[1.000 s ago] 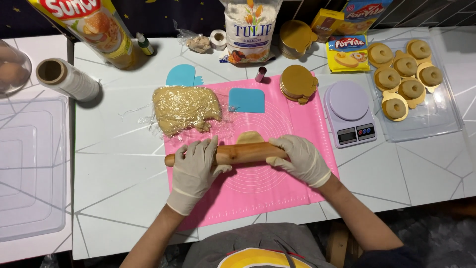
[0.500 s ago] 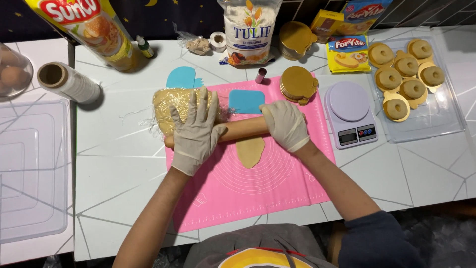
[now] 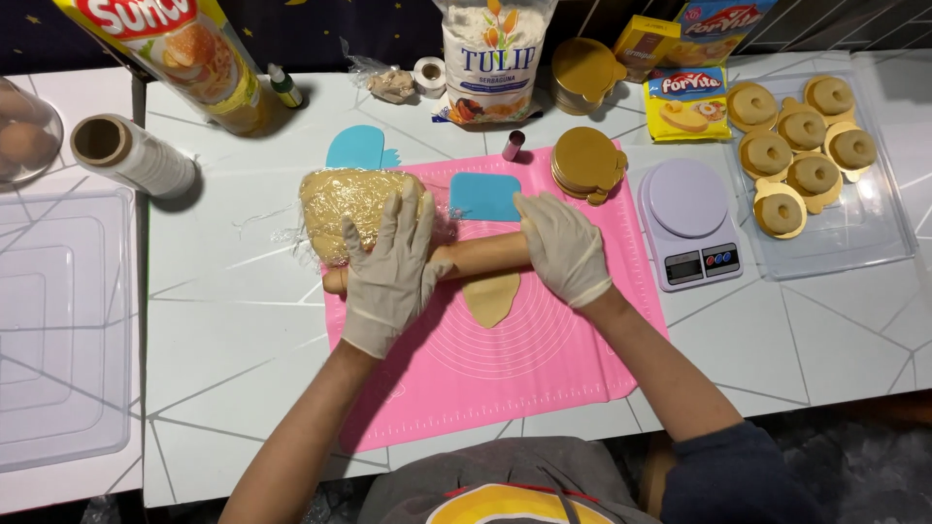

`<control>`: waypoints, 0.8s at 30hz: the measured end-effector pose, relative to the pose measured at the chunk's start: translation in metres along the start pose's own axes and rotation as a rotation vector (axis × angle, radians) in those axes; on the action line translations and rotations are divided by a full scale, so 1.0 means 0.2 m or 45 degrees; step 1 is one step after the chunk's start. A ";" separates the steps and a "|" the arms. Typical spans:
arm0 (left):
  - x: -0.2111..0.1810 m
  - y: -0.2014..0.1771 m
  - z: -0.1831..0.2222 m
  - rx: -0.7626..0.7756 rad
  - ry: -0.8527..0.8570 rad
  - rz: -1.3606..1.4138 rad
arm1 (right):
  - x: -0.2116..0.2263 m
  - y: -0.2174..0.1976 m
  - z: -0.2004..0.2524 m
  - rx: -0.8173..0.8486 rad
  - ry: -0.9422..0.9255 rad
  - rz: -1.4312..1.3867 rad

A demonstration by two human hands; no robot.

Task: The person is portioning a large mass of dough into smaller pieces and rolling them into balls on a silicone mat, occasionally using a scraper and a rolling pin.

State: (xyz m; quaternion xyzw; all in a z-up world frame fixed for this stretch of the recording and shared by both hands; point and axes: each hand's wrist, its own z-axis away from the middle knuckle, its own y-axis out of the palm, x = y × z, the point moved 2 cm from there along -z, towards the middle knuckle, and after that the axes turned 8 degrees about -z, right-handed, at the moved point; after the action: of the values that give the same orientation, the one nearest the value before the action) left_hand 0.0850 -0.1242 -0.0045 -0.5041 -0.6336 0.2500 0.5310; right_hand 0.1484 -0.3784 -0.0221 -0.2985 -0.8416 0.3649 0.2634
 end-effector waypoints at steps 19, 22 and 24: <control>-0.08 -0.17 0.28 -0.041 0.049 0.446 | 0.23 -0.16 0.27 0.054 0.067 0.004; -0.04 -0.15 0.12 -0.053 -0.014 0.570 | 0.12 -0.07 0.12 0.038 0.045 -0.001; -0.04 -0.15 0.06 -0.033 -0.074 0.616 | 0.09 -0.04 0.03 -0.019 0.051 0.078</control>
State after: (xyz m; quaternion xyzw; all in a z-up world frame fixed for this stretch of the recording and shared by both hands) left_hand 0.0631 -0.1391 0.0141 -0.6405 -0.5125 0.3763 0.4307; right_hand 0.1303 -0.3737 -0.0154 -0.3331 -0.8294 0.3605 0.2667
